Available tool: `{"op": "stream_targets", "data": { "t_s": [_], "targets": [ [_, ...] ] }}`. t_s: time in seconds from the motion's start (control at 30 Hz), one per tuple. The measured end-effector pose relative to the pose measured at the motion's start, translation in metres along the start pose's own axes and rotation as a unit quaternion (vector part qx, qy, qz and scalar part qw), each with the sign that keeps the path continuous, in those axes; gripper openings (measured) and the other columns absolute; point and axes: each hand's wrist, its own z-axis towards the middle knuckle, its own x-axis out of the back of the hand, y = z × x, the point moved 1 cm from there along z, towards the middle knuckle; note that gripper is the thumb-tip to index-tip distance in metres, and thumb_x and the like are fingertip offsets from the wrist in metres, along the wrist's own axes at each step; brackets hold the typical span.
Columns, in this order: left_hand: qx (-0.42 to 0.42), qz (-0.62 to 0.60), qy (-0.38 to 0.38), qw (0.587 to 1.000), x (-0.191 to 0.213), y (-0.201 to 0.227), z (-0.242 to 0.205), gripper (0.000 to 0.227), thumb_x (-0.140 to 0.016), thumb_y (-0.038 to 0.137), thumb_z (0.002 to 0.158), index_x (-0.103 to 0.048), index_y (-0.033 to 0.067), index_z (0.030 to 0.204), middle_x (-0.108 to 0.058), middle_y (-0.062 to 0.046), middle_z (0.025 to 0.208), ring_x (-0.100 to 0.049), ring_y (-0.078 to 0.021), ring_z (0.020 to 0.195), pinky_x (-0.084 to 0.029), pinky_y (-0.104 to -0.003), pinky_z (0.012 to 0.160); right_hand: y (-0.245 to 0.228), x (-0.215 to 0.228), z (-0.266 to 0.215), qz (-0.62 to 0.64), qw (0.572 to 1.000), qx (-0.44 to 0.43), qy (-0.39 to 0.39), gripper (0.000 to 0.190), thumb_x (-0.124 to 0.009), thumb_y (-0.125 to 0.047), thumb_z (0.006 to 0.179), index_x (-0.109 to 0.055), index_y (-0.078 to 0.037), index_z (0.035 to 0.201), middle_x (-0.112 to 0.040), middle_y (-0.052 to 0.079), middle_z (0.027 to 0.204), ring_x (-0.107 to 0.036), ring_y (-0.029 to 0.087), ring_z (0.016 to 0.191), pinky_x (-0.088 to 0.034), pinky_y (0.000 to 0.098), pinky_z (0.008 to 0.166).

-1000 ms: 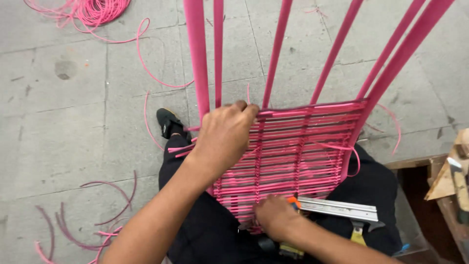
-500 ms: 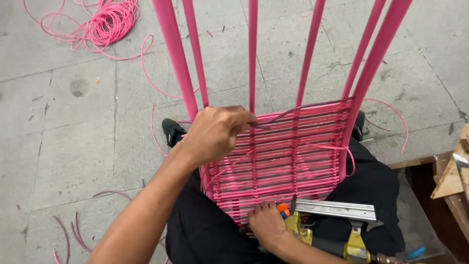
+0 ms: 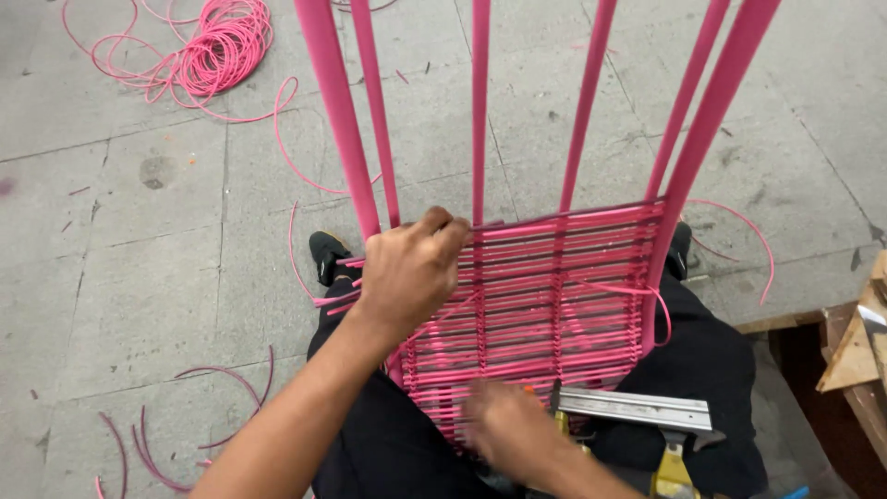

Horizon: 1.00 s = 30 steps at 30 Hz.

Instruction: Weave a chair seat using pink plastic straps and securing them with a pneumatic staple gun.

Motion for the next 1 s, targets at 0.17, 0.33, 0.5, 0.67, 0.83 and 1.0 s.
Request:
{"op": "stream_targets", "data": {
  "t_s": [0.17,0.33,0.5,0.67,0.83,1.0],
  "targets": [
    [0.079,-0.032,-0.034,0.996,0.004,0.002,0.01,0.012,-0.066,0.016,0.088,-0.078,0.012,0.088,-0.074,-0.008,0.091,-0.07,-0.0354,0.064,-0.054,-0.049,0.055,-0.001,0.13,0.054,0.02,0.95,-0.02,0.31,0.013,-0.059,-0.006,0.097,-0.069,-0.004,0.104,-0.07,0.015,0.099,-0.072,0.032,0.089,-0.059,0.0405,0.076],
    [0.081,-0.023,-0.063,0.994,0.005,-0.003,0.019,0.014,-0.065,0.017,0.086,-0.078,0.0132,0.084,-0.074,-0.009,0.087,-0.069,-0.0377,0.064,-0.054,-0.051,0.056,0.012,0.17,0.087,-0.017,0.889,0.031,0.456,0.011,-0.07,-0.012,0.1,-0.075,-0.005,0.107,-0.074,0.013,0.106,-0.074,0.029,0.087,-0.059,0.0373,0.071],
    [0.07,-0.039,-0.062,0.995,0.006,-0.003,0.015,0.016,-0.062,0.01,0.084,-0.078,0.013,0.086,-0.074,-0.008,0.088,-0.07,-0.0364,0.063,-0.054,-0.05,0.056,0.013,0.174,0.096,0.016,0.894,-0.072,0.442,0.011,-0.081,-0.014,0.093,-0.079,-0.006,0.1,-0.07,0.011,0.081,-0.07,0.024,0.067,-0.053,0.0355,0.059],
    [0.037,-0.016,-0.061,0.997,-0.003,-0.005,0.013,0.019,-0.062,0.006,0.08,-0.077,0.0108,0.091,-0.074,-0.009,0.092,-0.071,-0.0345,0.067,-0.055,-0.048,0.057,0.032,0.178,0.111,-0.001,0.892,-0.076,0.445,0.006,-0.081,-0.018,0.094,-0.08,-0.012,0.096,-0.073,0.007,0.086,-0.072,0.02,0.07,-0.054,0.0336,0.06],
    [-0.006,0.029,-0.031,0.999,-0.004,-0.004,0.006,0.027,-0.062,0.004,0.076,-0.073,0.0068,0.101,-0.073,-0.012,0.093,-0.073,-0.0321,0.078,-0.056,-0.045,0.062,0.038,0.184,0.118,-0.051,0.89,-0.085,0.446,0.019,-0.086,-0.025,0.09,-0.078,-0.009,0.09,-0.073,0.007,0.087,-0.071,0.021,0.068,-0.054,0.0354,0.061],
    [-0.002,0.004,0.008,1.0,-0.009,-0.006,0.002,0.027,-0.062,0.002,0.082,-0.07,0.0059,0.108,-0.073,-0.011,0.095,-0.073,-0.0302,0.077,-0.055,-0.043,0.058,0.035,0.189,0.102,0.002,0.919,-0.038,0.391,0.012,-0.083,-0.02,0.089,-0.078,-0.009,0.091,-0.07,0.006,0.087,-0.07,0.019,0.066,-0.055,0.033,0.059]
  ]
}}
